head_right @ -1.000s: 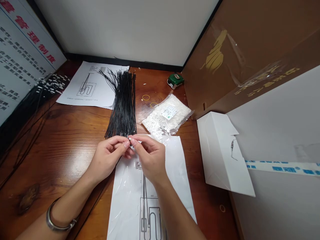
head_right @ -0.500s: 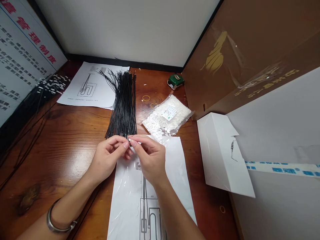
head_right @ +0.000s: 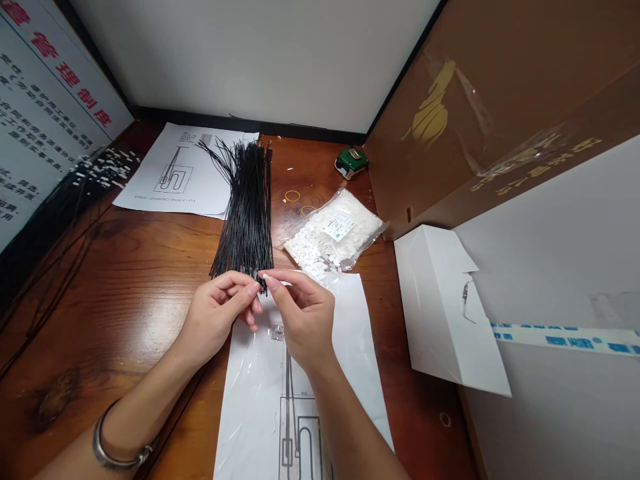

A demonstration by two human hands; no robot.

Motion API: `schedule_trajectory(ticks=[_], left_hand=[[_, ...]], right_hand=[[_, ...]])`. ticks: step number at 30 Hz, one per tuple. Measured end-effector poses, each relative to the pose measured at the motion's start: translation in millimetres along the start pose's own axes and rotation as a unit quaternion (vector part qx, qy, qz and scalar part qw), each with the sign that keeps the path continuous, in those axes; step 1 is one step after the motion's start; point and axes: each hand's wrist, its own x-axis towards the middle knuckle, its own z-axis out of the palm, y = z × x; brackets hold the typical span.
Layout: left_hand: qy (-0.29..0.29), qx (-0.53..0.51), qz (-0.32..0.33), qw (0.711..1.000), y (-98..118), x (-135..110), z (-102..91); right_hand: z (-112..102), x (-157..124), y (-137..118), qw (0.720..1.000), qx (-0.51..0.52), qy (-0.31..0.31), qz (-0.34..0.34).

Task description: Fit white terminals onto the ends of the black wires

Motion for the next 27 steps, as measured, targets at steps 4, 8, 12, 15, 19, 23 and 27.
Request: schedule_trajectory(ticks=[4,8,12,15,19,23,27], left_hand=[[0.002,0.016,0.003,1.0,-0.2,0.1,-0.1],[0.014,0.038,0.008,0.999,2.0,-0.3,-0.2],[0.016,0.042,0.007,0.999,2.9,-1.0,-0.3],[0.005,0.026,0.007,1.0,1.5,-1.4,0.3],[0.0,0.002,0.008,1.0,0.5,-1.0,1.3],[0.004,0.01,0.009,1.0,1.2,-0.3,1.1],[0.01,0.034,0.022,0.999,0.6,-0.8,0.8]], right_hand=[[-0.1,-0.2,-0.1,1.0,-0.005,-0.018,0.01],[-0.1,-0.6,0.2,1.0,-0.005,-0.017,0.016],[0.2,-0.2,0.8,1.0,-0.002,0.01,0.02],[0.5,0.1,1.9,1.0,-0.01,0.015,0.016],[0.6,-0.2,3.0,1.0,-0.023,0.009,0.014],[-0.1,-1.4,4.8,0.999,-0.025,0.012,0.024],[-1.3,-2.6,6.8,0.999,-0.033,0.004,0.018]])
